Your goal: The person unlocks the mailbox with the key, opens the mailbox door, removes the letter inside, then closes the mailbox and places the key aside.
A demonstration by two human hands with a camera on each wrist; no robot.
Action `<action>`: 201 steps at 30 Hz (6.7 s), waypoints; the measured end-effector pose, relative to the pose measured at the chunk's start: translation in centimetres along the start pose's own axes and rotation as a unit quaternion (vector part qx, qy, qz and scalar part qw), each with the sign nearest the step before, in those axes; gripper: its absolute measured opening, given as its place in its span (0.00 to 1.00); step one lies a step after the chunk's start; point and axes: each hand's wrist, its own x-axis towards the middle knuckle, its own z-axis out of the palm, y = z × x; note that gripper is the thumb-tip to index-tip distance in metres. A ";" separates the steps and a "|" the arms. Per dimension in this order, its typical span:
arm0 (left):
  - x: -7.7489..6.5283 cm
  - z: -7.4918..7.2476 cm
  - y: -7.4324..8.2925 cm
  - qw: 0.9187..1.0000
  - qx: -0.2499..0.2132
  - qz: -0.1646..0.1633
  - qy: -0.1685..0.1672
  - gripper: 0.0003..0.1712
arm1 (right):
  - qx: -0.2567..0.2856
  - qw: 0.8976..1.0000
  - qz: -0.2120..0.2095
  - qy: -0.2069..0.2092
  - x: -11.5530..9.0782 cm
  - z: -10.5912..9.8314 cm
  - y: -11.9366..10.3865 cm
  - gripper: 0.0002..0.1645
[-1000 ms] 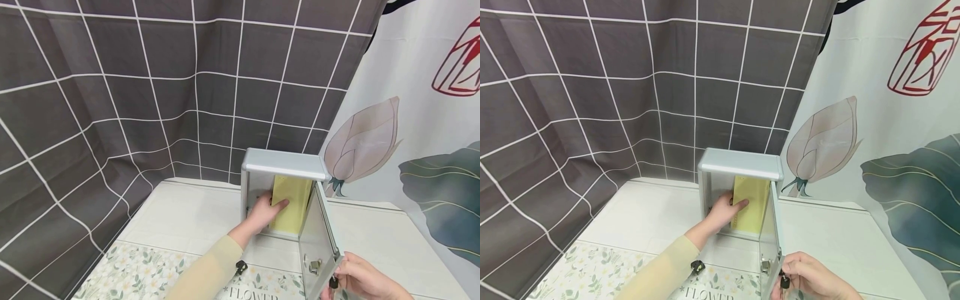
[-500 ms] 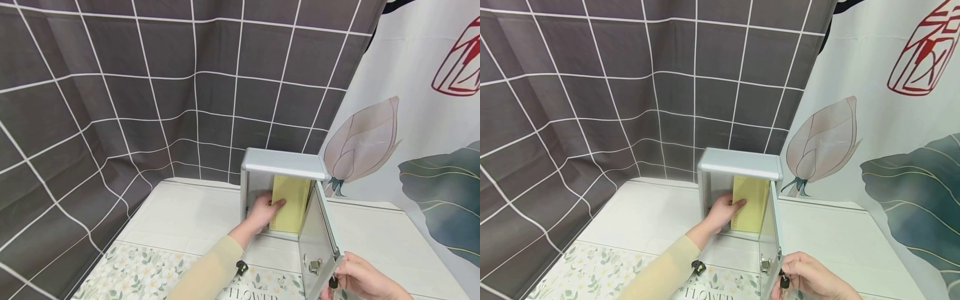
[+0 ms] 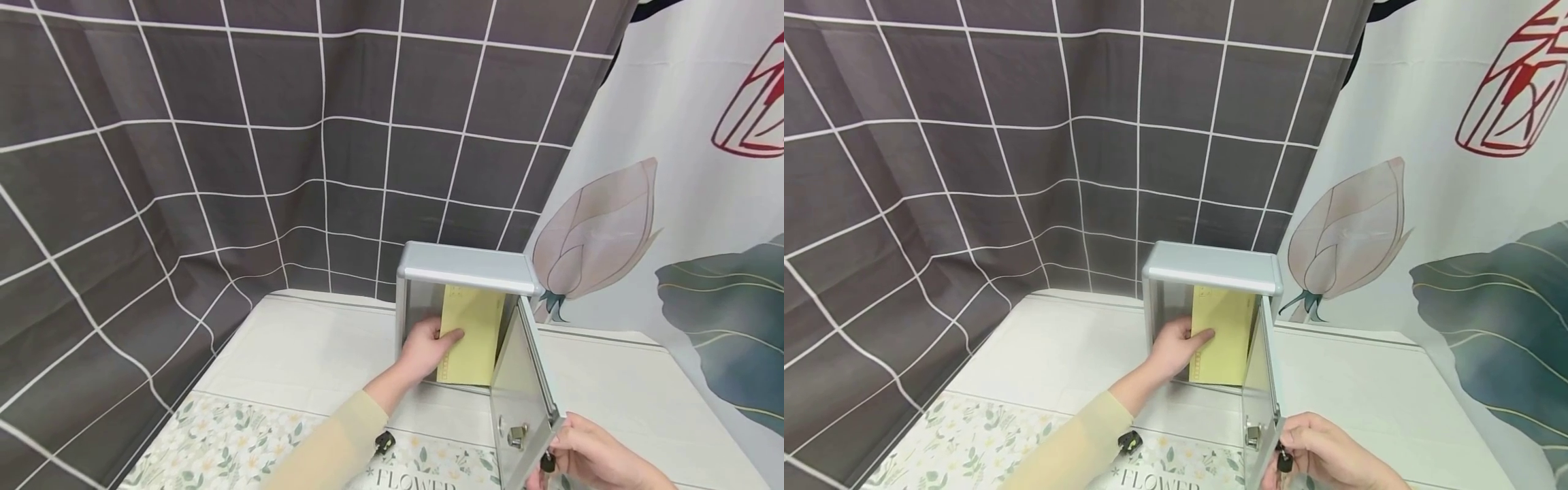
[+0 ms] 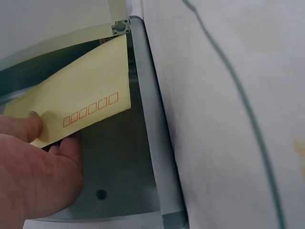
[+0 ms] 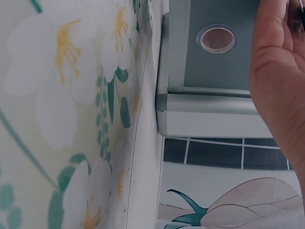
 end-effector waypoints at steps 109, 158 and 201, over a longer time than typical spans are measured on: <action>-6.5 -24.9 -2.8 0.970 0.108 -0.127 0.176 0.25 | 0.014 1.000 0.003 0.005 -0.1 0.2 0.1 0.33; -7.7 -28.0 -3.7 0.961 0.051 -0.249 0.112 0.28 | -0.005 1.000 0.004 0.012 -0.1 0.2 0.1 0.31; -7.8 -25.0 -0.7 0.965 0.187 -0.183 0.007 0.29 | -0.002 1.000 0.011 0.017 0.0 0.3 0.0 0.32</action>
